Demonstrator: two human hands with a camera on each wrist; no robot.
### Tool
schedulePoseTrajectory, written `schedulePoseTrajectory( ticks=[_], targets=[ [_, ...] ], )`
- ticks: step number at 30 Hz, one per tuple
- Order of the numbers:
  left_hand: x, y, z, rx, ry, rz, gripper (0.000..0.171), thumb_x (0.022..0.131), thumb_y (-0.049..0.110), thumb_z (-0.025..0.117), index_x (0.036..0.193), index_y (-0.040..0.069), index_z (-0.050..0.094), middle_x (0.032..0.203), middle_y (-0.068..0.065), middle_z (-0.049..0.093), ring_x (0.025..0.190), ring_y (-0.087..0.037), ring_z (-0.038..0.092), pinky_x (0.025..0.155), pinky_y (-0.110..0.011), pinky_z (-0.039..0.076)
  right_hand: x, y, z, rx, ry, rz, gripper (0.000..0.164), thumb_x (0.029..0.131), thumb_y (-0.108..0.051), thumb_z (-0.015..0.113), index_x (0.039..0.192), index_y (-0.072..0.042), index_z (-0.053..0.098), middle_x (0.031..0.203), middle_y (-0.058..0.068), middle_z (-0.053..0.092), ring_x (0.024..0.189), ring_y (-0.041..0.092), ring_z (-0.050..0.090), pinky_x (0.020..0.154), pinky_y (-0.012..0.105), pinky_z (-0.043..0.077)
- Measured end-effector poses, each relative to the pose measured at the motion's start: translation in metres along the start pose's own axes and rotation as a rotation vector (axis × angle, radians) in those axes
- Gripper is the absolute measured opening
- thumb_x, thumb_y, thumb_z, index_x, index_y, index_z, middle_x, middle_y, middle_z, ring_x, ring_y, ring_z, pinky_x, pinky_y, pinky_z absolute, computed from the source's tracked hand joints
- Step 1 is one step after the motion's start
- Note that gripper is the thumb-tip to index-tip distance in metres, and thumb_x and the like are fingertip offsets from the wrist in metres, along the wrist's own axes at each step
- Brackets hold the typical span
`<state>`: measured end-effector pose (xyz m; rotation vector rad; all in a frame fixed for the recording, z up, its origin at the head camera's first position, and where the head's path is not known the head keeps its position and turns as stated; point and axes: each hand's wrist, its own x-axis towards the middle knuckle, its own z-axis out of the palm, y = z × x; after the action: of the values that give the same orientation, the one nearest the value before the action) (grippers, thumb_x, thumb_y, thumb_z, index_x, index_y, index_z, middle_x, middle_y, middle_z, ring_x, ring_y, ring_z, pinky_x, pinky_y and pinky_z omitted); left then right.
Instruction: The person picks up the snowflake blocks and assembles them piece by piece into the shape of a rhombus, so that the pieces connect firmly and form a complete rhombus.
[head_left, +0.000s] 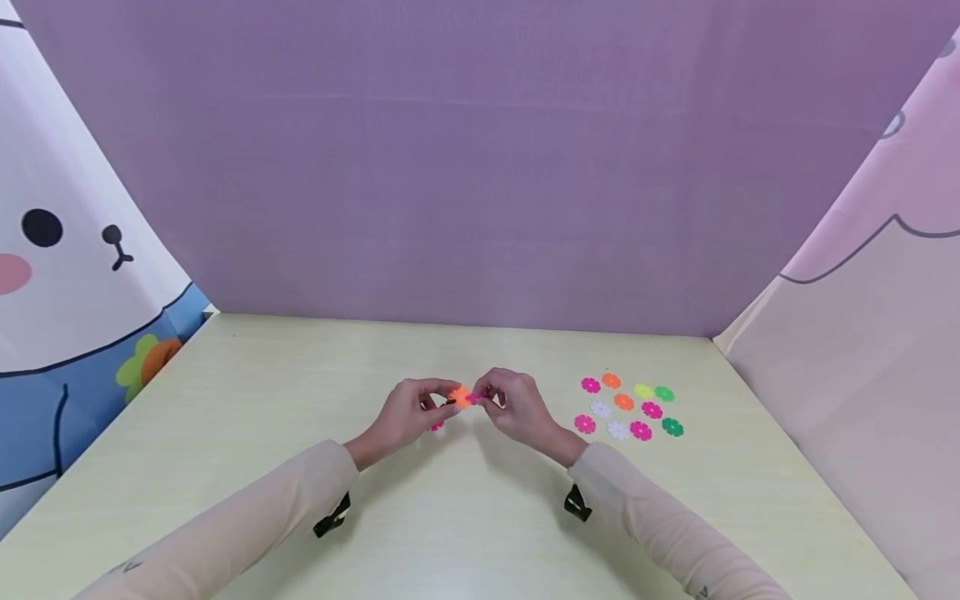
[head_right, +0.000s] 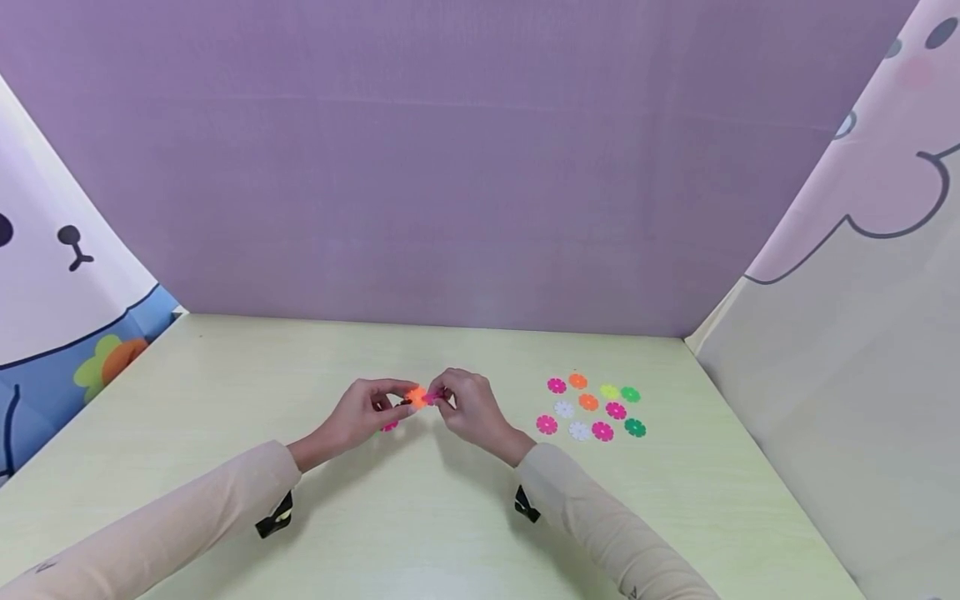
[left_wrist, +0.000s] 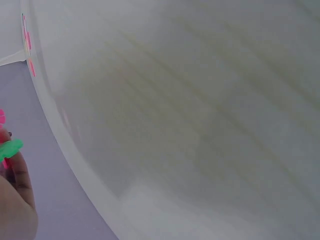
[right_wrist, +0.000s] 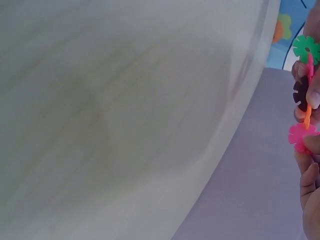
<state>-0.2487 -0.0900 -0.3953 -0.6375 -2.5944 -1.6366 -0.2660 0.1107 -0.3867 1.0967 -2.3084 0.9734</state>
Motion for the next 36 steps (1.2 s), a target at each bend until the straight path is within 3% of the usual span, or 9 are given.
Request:
schedulePoseTrajectory(
  ticks=[6, 12, 19, 24, 31, 36],
  targets=[
    [0.001, 0.001, 0.000, 0.027, 0.022, -0.013, 0.033, 0.078, 0.016, 0.072, 0.110, 0.011, 0.064, 0.095, -0.006, 0.067, 0.052, -0.015, 0.057, 0.043, -0.024, 0.045, 0.000, 0.001, -0.001, 0.003, -0.011, 0.000, 0.014, 0.074, 0.008, 0.067, 0.081, -0.004, 0.064, 0.078, 0.004, 0.065, 0.066, 0.010, 0.058, 0.052, 0.023, 0.048],
    [0.003, 0.000, 0.001, 0.022, 0.040, -0.030, 0.035, 0.078, 0.015, 0.071, 0.112, 0.011, 0.061, 0.095, -0.005, 0.064, 0.052, -0.014, 0.056, 0.045, -0.024, 0.047, 0.002, 0.006, -0.004, 0.022, -0.046, 0.020, 0.014, 0.076, 0.002, 0.069, 0.088, -0.004, 0.064, 0.082, 0.003, 0.066, 0.074, 0.012, 0.060, 0.056, 0.031, 0.050],
    [0.002, -0.006, 0.000, -0.005, 0.054, -0.097, 0.038, 0.079, 0.014, 0.071, 0.115, 0.014, 0.060, 0.098, -0.005, 0.061, 0.050, -0.014, 0.055, 0.043, -0.021, 0.042, -0.002, 0.014, -0.017, 0.010, -0.086, 0.092, 0.022, 0.076, 0.000, 0.070, 0.096, -0.006, 0.062, 0.088, 0.008, 0.065, 0.082, 0.017, 0.061, 0.062, 0.036, 0.051],
    [0.000, -0.011, -0.003, -0.035, 0.064, -0.102, 0.037, 0.079, 0.013, 0.070, 0.115, 0.014, 0.059, 0.101, -0.008, 0.059, 0.052, -0.016, 0.056, 0.046, -0.022, 0.045, -0.012, 0.029, -0.033, -0.017, -0.095, 0.138, 0.022, 0.075, 0.004, 0.069, 0.095, -0.003, 0.062, 0.089, 0.012, 0.065, 0.081, 0.020, 0.061, 0.062, 0.038, 0.051],
    [0.000, -0.012, -0.009, -0.051, 0.083, -0.110, 0.036, 0.080, 0.012, 0.070, 0.112, 0.013, 0.055, 0.098, -0.008, 0.058, 0.052, -0.018, 0.057, 0.053, -0.026, 0.051, -0.034, 0.047, -0.060, -0.046, -0.161, 0.279, 0.023, 0.076, 0.003, 0.068, 0.098, 0.000, 0.062, 0.094, 0.014, 0.065, 0.085, 0.021, 0.059, 0.067, 0.040, 0.052],
    [0.000, -0.009, -0.012, -0.084, 0.083, -0.117, 0.036, 0.079, 0.011, 0.069, 0.111, 0.011, 0.052, 0.100, -0.010, 0.057, 0.050, -0.018, 0.057, 0.053, -0.026, 0.052, -0.050, 0.060, -0.078, -0.090, -0.216, 0.349, 0.023, 0.076, 0.003, 0.067, 0.098, 0.001, 0.061, 0.096, 0.015, 0.064, 0.087, 0.024, 0.059, 0.064, 0.032, 0.051]
  ],
)
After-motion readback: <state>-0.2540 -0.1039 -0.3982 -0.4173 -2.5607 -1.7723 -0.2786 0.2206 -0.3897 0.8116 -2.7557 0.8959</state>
